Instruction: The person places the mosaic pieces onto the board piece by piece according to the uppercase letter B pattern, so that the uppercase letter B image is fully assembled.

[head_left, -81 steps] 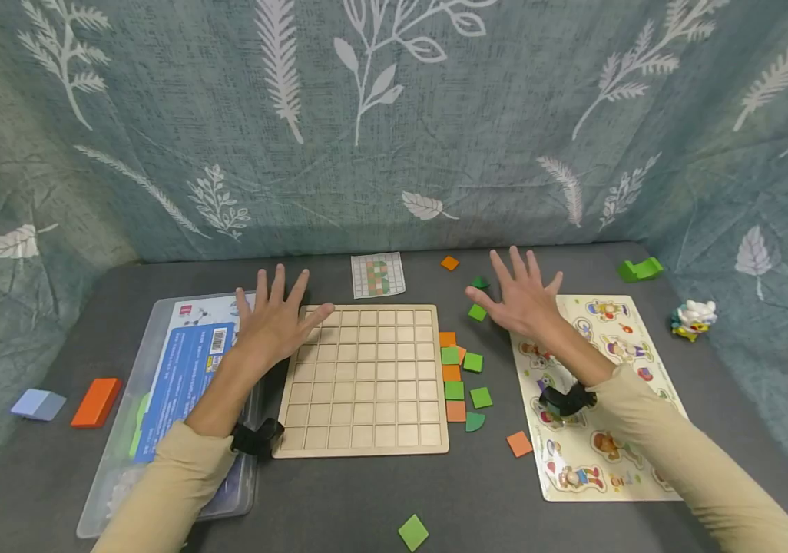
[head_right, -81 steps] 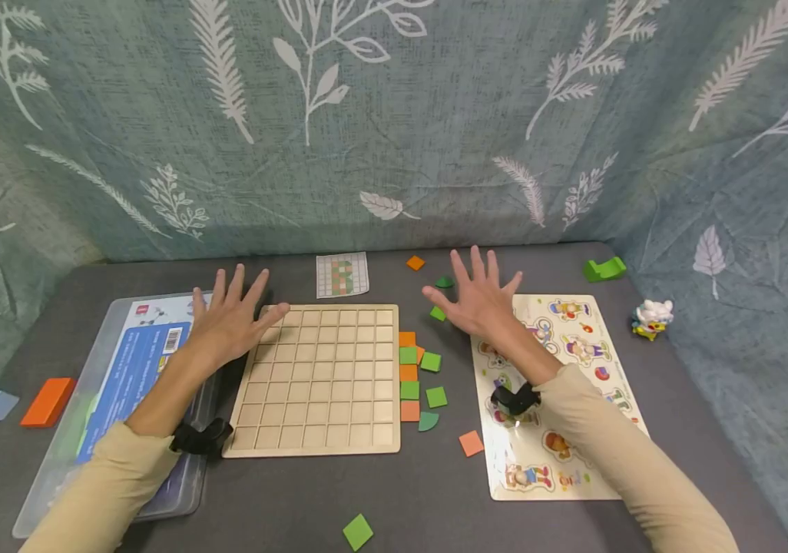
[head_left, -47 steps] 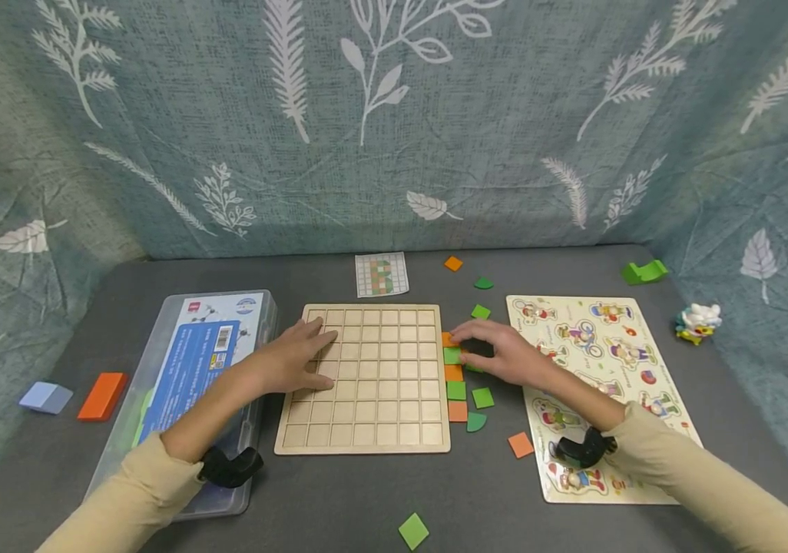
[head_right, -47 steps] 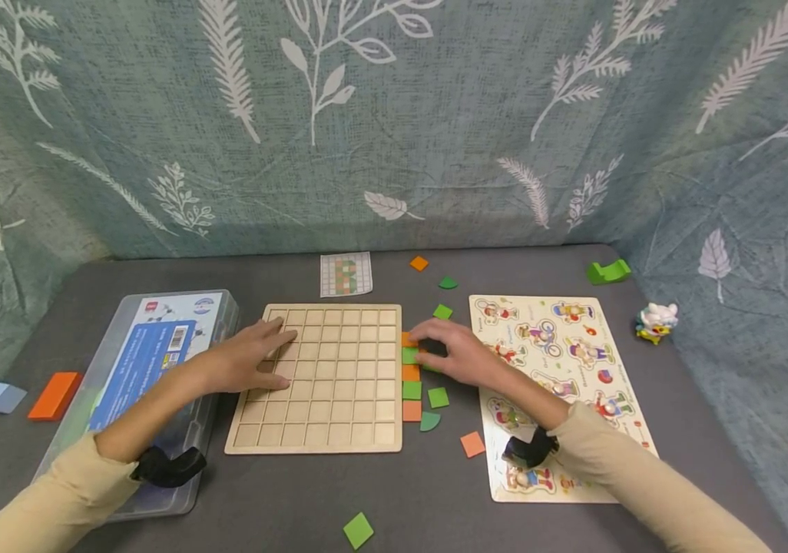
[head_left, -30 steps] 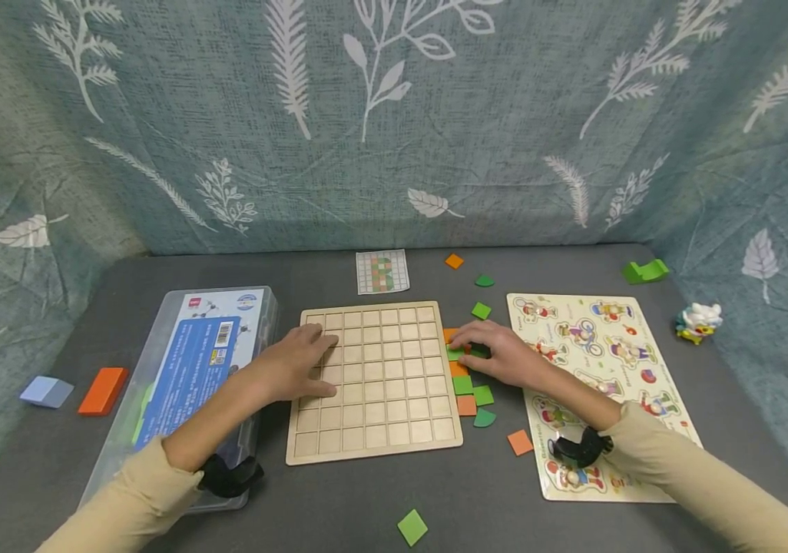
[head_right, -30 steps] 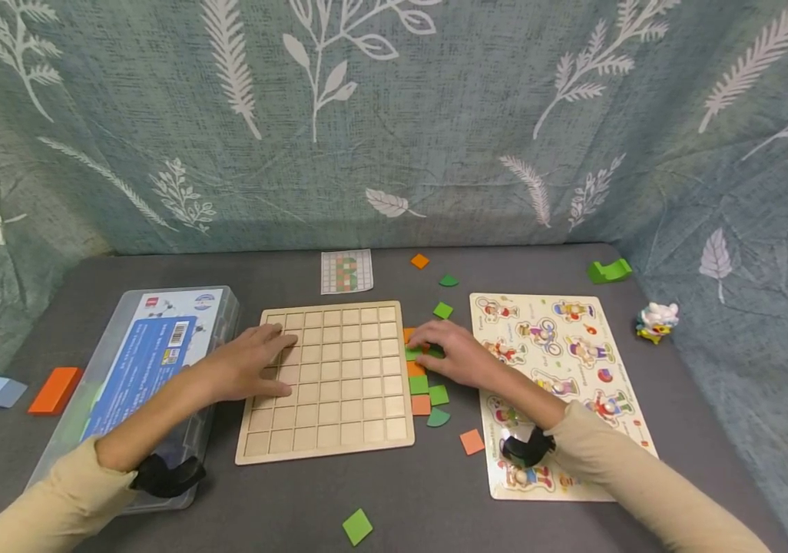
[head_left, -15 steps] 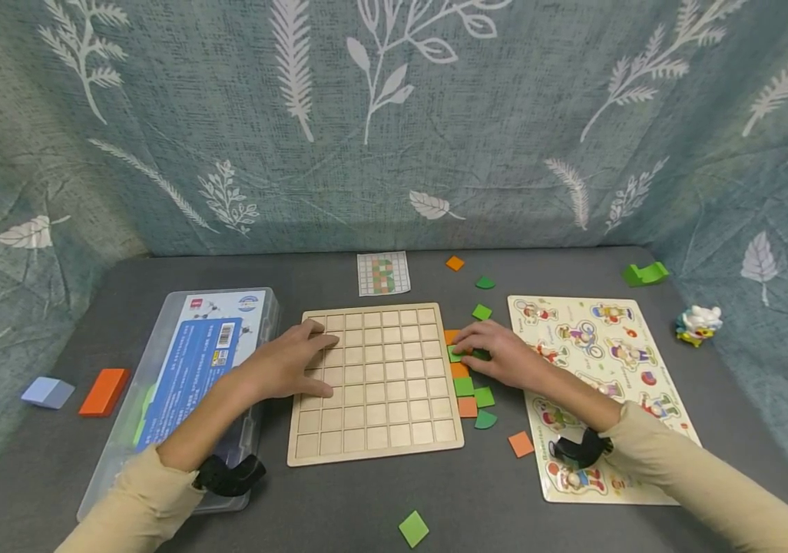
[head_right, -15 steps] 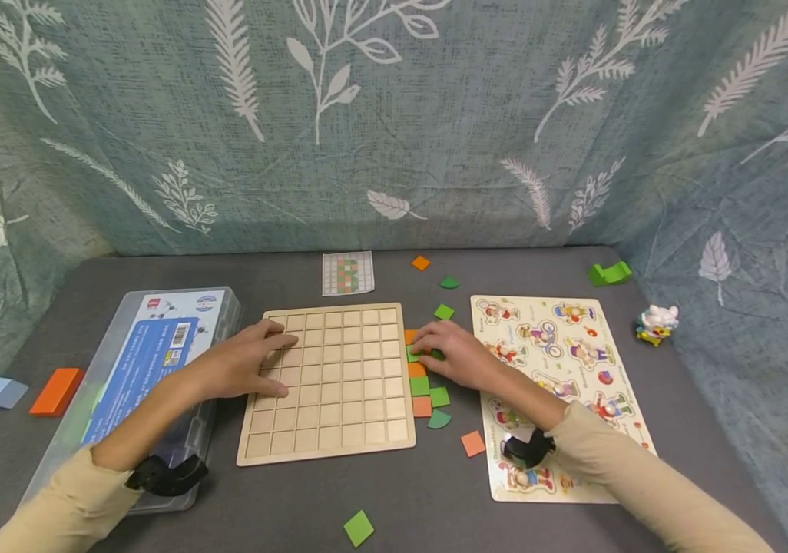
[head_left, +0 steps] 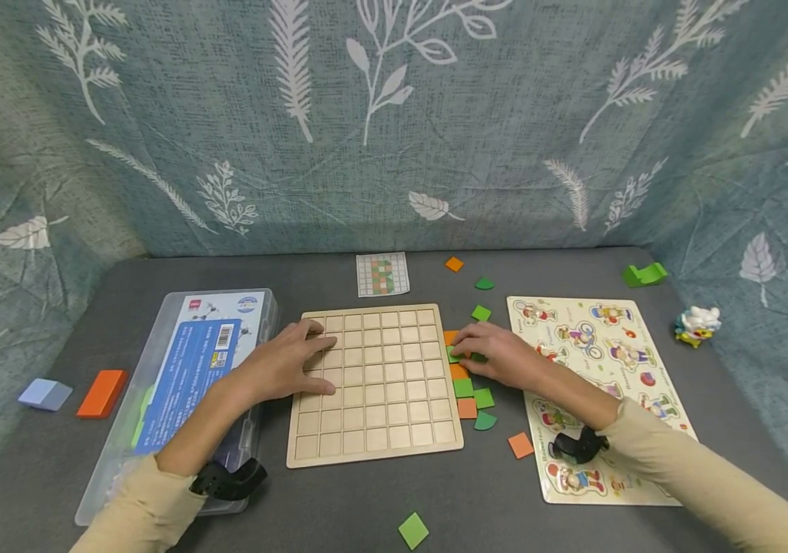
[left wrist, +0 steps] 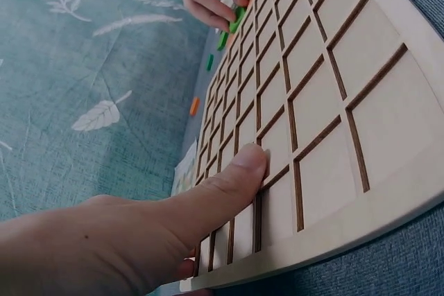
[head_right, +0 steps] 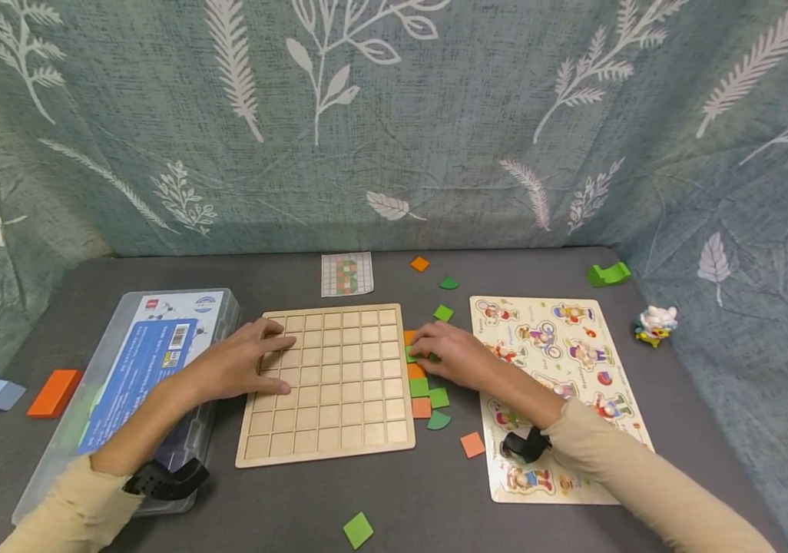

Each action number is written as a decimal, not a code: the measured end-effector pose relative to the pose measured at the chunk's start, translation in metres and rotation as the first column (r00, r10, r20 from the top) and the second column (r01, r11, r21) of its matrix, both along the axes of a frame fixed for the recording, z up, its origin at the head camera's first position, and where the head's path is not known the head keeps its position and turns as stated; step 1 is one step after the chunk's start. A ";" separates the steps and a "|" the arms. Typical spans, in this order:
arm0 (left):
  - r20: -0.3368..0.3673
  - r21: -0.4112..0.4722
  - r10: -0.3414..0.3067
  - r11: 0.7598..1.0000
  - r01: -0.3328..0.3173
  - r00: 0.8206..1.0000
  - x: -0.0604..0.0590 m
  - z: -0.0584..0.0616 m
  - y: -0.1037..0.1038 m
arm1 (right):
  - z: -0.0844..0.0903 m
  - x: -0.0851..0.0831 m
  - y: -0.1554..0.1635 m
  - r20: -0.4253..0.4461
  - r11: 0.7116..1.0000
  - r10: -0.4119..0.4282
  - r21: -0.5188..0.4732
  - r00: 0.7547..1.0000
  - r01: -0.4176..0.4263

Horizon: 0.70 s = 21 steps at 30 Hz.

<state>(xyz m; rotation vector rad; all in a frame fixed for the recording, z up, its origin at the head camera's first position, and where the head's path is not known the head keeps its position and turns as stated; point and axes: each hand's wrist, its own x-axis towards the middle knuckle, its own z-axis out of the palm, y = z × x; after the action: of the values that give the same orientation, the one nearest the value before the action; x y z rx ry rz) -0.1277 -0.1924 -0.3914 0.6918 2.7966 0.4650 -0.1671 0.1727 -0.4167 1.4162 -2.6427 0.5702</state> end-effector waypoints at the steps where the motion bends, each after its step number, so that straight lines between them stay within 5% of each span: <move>1: -0.002 0.002 0.004 1.000 -0.004 1.000 0.000 -0.001 0.000 | 0.000 -0.001 0.000 -0.016 1.000 0.013 -0.005 1.000 -0.013; 6: -0.026 0.016 0.007 1.000 -0.007 1.000 -0.001 -0.003 0.000 | 0.004 -0.006 -0.004 -0.055 0.995 0.060 -0.072 0.997 -0.064; 21: -0.082 0.051 0.043 0.998 -0.039 0.996 0.000 -0.007 0.003 | 0.006 -0.026 -0.079 0.107 0.984 0.109 -0.154 0.988 -0.092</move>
<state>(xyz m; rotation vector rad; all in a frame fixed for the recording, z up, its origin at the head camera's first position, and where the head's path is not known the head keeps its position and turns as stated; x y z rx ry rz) -0.1282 -0.1895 -0.3980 0.6804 2.8907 0.5258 -0.1934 0.0933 -0.4106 1.5217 -2.5600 0.8659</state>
